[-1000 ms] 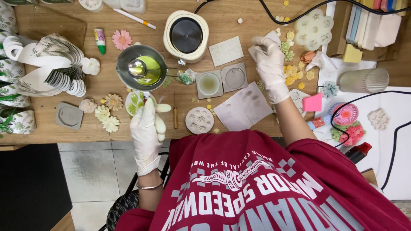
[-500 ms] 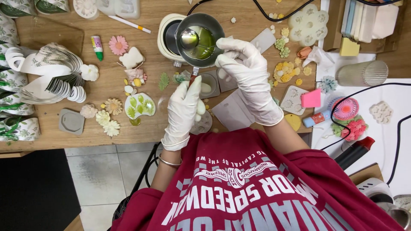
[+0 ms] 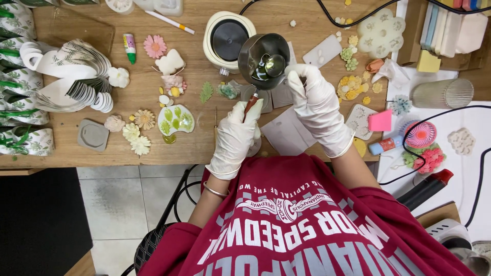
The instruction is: Pouring melted wax into various silicone flower and leaf molds on a workshop table.
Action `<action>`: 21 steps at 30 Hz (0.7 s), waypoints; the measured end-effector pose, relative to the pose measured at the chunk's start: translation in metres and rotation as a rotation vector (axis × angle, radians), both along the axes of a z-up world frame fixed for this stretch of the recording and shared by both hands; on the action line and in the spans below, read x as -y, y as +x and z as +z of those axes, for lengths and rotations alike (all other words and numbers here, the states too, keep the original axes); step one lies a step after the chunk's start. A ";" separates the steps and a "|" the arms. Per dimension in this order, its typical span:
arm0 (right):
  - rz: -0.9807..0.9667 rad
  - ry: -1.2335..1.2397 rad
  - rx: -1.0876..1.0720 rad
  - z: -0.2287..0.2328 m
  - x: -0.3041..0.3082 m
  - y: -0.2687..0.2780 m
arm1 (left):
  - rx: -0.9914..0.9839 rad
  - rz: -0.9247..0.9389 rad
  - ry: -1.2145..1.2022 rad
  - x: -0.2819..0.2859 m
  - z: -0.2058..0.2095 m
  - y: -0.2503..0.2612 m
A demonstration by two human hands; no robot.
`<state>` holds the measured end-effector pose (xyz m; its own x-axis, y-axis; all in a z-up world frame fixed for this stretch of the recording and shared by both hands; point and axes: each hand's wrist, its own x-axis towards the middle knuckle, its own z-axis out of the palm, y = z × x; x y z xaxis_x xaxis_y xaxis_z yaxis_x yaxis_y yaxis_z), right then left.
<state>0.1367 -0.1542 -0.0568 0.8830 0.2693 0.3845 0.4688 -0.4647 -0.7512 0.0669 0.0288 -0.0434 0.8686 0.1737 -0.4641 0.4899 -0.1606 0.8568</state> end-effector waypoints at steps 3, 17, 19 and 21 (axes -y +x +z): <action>-0.012 -0.104 0.030 -0.006 0.001 -0.001 | 0.068 -0.032 0.097 0.000 -0.009 -0.001; -0.064 0.701 -0.534 -0.047 0.030 -0.004 | 0.083 -0.007 0.096 -0.001 -0.007 0.000; -0.073 0.743 -0.536 -0.047 0.035 -0.003 | 0.034 0.018 0.066 -0.004 -0.004 0.001; -0.112 0.780 -0.529 -0.045 0.041 -0.002 | -0.066 0.102 -0.027 -0.008 -0.001 0.002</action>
<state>0.1352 -0.1950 -0.1018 0.9993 0.0086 -0.0368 -0.0378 0.2367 -0.9709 0.0684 0.0366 -0.0441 0.8146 0.2464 -0.5251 0.5578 -0.0843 0.8257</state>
